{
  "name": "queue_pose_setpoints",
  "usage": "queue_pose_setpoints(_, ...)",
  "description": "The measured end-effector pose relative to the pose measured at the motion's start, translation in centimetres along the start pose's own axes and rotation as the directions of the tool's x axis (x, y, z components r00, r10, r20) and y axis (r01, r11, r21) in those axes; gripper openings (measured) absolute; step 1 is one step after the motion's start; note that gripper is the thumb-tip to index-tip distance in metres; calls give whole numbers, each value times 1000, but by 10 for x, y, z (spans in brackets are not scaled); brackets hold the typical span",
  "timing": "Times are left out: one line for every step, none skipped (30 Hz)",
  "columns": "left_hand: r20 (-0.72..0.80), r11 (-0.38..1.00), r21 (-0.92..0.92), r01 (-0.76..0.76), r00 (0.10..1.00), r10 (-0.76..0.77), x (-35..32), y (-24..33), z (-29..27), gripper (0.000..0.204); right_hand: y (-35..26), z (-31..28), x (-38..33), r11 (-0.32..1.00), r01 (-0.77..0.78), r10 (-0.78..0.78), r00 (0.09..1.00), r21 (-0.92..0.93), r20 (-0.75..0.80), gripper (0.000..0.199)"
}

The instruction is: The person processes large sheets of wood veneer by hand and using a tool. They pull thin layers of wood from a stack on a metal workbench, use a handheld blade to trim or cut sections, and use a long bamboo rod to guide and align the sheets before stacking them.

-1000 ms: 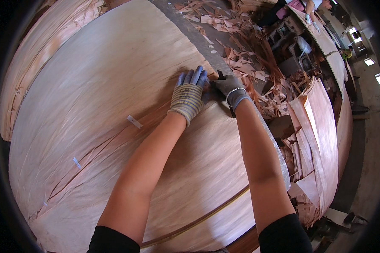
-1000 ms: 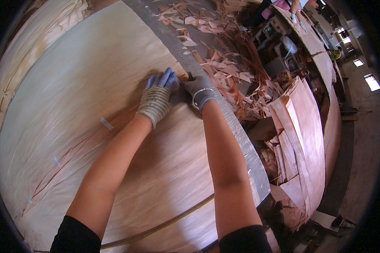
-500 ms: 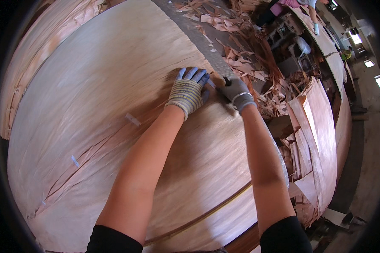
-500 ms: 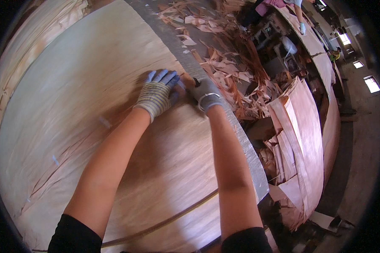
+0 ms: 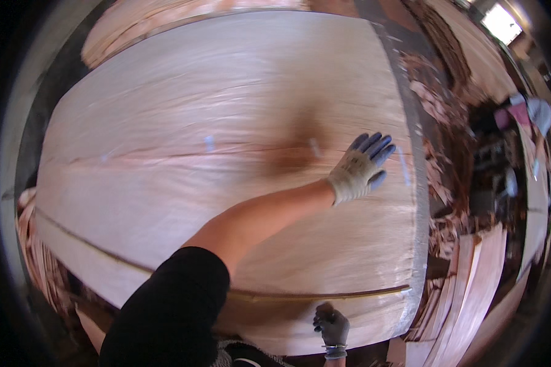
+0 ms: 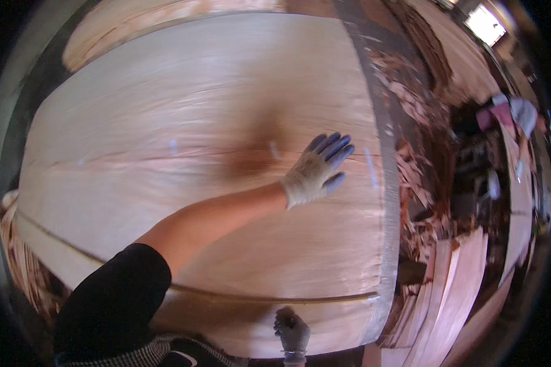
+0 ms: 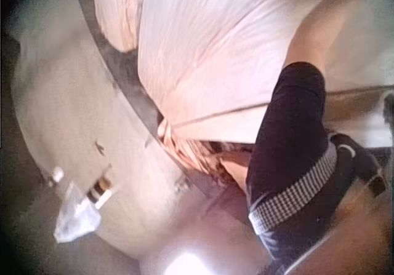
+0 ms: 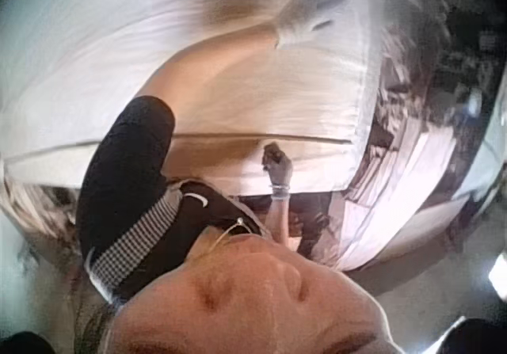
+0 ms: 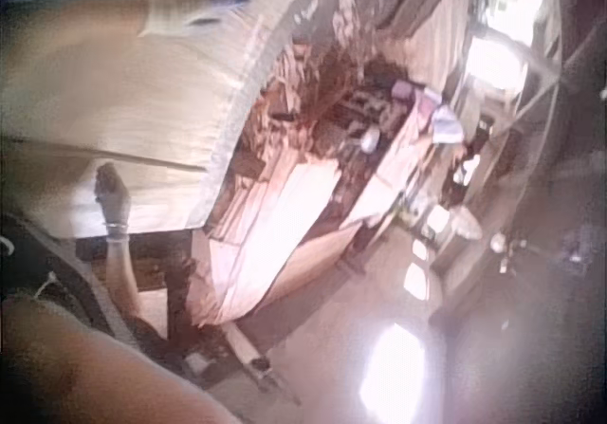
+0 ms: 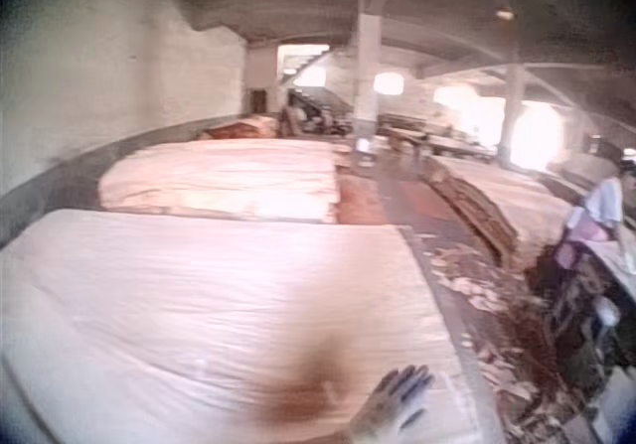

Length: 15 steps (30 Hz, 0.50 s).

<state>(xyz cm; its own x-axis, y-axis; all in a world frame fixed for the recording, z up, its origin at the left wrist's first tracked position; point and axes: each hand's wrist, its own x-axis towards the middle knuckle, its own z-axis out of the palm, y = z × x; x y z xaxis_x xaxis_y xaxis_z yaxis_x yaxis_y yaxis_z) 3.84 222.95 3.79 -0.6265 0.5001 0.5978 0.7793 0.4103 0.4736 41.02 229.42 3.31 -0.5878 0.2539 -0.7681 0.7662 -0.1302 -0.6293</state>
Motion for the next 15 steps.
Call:
queue_pose_setpoints(-4,998,-28,49,999,-49,-24,11,-40,49,4,5,-1,999,27,-26,999,18,-48,9)
queue_pose_setpoints(49,994,20,106,993,-107,-55,20,-83,51,5,7,-1,997,38,-43,997,-66,-66,9)
queue_pose_setpoints(73,981,92,170,981,-177,-97,27,-118,51,4,9,-2,987,55,-68,994,-149,-86,10)
queue_pose_setpoints(86,962,162,219,968,-235,-141,30,-149,52,6,12,-4,980,80,-104,987,-179,-124,14)
queue_pose_setpoints(133,917,288,275,937,-323,-195,35,-183,53,12,14,-4,982,164,-173,979,-92,-106,16)
queue_pose_setpoints(143,867,362,342,899,-414,-247,52,-234,53,21,20,-17,976,155,-174,977,-151,-123,15)
queue_pose_setpoints(131,798,461,389,859,-494,-293,68,-273,53,26,18,-14,962,162,-194,972,-218,-131,15)
queue_pose_setpoints(94,725,522,449,814,-573,-333,85,-311,55,31,18,-13,951,205,-240,961,-231,-135,17)
queue_pose_setpoints(39,604,618,504,748,-663,-377,101,-346,53,36,22,-15,940,246,-285,947,-234,-148,19)
queue_pose_setpoints(-59,392,662,638,567,-822,-399,130,-380,58,41,23,-17,938,260,-304,935,-229,-181,24)
queue_pose_setpoints(-167,227,728,647,488,-857,-451,146,-396,63,40,24,-11,907,273,-339,925,-321,-172,39)
queue_pose_setpoints(-318,29,770,637,423,-848,-533,160,-406,68,48,21,-9,895,303,-361,923,-327,-131,39)
queue_pose_setpoints(-419,-128,751,647,317,-851,-572,174,-421,71,57,18,-6,884,334,-388,915,-327,-115,38)
queue_pose_setpoints(-465,-221,697,682,196,-863,-616,186,-421,72,56,15,-9,869,254,-331,936,-425,-117,38)
queue_pose_setpoints(-500,-307,636,708,75,-863,-636,196,-429,73,48,20,-20,838,175,-281,950,-518,-135,44)
